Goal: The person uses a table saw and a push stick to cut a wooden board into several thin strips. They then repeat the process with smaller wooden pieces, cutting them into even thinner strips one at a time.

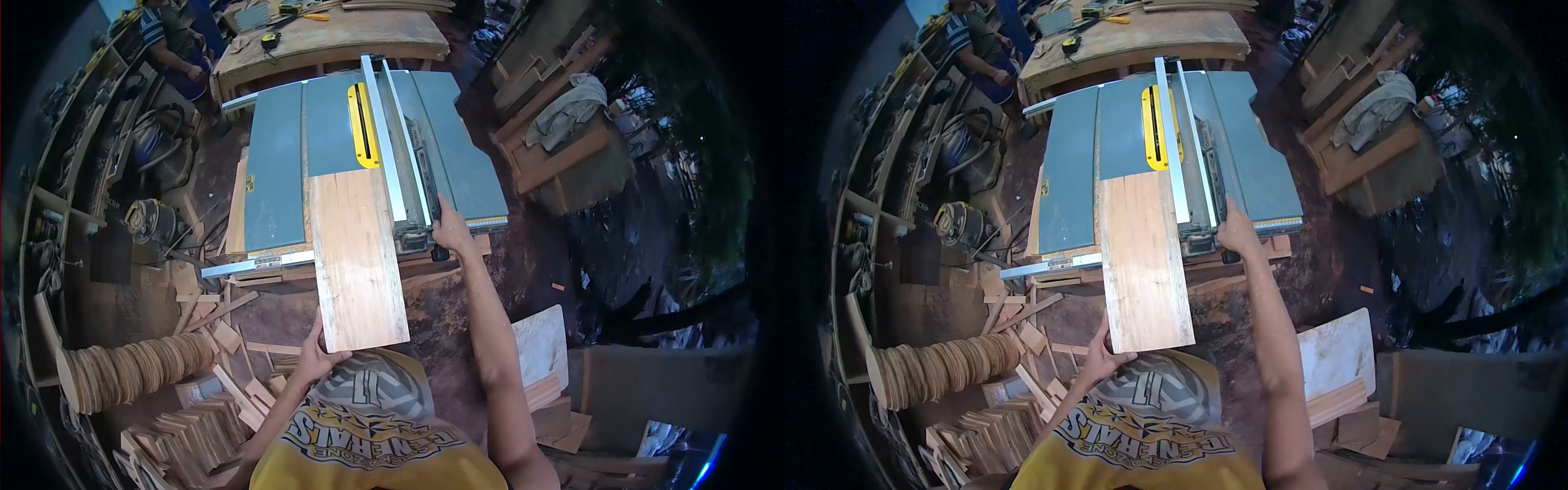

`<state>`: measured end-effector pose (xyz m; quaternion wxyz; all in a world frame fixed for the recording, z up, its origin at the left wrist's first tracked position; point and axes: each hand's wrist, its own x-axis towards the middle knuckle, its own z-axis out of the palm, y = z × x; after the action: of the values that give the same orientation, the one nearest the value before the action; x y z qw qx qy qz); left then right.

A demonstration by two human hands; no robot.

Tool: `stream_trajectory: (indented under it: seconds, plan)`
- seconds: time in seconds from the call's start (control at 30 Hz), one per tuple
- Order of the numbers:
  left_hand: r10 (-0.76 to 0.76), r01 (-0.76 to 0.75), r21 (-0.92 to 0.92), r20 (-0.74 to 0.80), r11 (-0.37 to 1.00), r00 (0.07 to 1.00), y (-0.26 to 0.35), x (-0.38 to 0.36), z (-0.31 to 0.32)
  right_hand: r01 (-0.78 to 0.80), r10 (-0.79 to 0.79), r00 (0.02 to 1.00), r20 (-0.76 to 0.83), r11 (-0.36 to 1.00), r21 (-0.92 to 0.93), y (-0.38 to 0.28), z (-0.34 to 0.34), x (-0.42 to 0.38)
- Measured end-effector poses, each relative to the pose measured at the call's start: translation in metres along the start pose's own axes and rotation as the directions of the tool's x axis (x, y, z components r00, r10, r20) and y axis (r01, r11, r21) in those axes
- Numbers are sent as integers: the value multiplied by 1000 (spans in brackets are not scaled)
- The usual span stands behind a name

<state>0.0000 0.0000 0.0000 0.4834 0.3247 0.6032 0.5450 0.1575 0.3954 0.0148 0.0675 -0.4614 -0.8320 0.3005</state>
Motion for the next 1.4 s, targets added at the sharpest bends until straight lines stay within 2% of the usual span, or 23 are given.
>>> stream_trajectory:
  seconds: [0.07, 0.17, 0.2, 0.3, 0.4, 0.47, 0.53, 0.7, 0.77, 0.8, 0.87, 0.97, 1.07, 1.23, 1.27, 1.33, 1.4]
  plan:
    - [-16, 16, 58, -9, 998, 1000, 4, 6, 2, -152, 152, 988, 7, 983, 102, -10, -10, -15]
    - [-46, 47, 106, -5, 993, 999, 10, 6, -7, -104, 135, 989, -61, 928, 358, 0, 7, -42]
    - [-36, 37, 80, -15, 996, 999, 8, 14, -10, 79, 17, 949, -315, 954, 289, 17, 30, -38]
    - [-15, 16, 40, -34, 999, 999, 3, 23, -10, 235, -90, 865, -494, 942, 239, 18, 43, -77]
    - [17, -10, 153, -42, 988, 999, 9, 35, -14, 58, 117, 950, -290, 845, 531, -30, 13, -142]
    - [-14, 28, 290, -50, 957, 999, 24, 44, -19, 56, 134, 942, -307, 840, 539, -30, 20, -175]
    - [-40, 49, 278, -38, 959, 999, 23, 57, -25, -99, 263, 951, -164, 759, 643, -62, 5, -216]
    - [-27, 40, 262, -54, 964, 998, 36, 83, -30, 122, 6, 939, -344, 929, 350, -88, -3, -277]
    - [-81, 93, 249, -58, 964, 995, 49, 87, -30, 54, 60, 967, -246, 901, 431, -99, -11, -298]
    - [-68, 83, 308, -58, 948, 996, 50, 88, -32, 15, 86, 977, -194, 883, 469, -100, -13, -305]
    - [-44, 63, 420, -54, 905, 998, 53, 91, -36, 21, 54, 987, -150, 890, 455, -97, -12, -312]
    - [-170, 177, 464, -58, 868, 984, 76, 98, -43, 4, 31, 996, -80, 913, 408, -99, -15, -312]
    - [-10, 53, 761, -61, 647, 998, 59, 111, -56, 46, -25, 998, -65, 939, 342, -98, -13, -310]
    - [174, -93, 832, -4, 548, 985, 62, 128, -61, 111, -95, 993, -76, 959, 259, -93, -16, -316]
    - [197, -119, 848, 18, 516, 980, 60, 133, -63, 99, -84, 994, -67, 959, 267, -92, -18, -317]
    - [261, -170, 819, 25, 549, 965, 61, 140, -65, 70, -59, 997, -48, 956, 285, -92, -20, -322]
    - [310, -205, 813, 32, 545, 950, 59, 148, -68, -41, 40, 999, 9, 957, 289, -97, -26, -328]
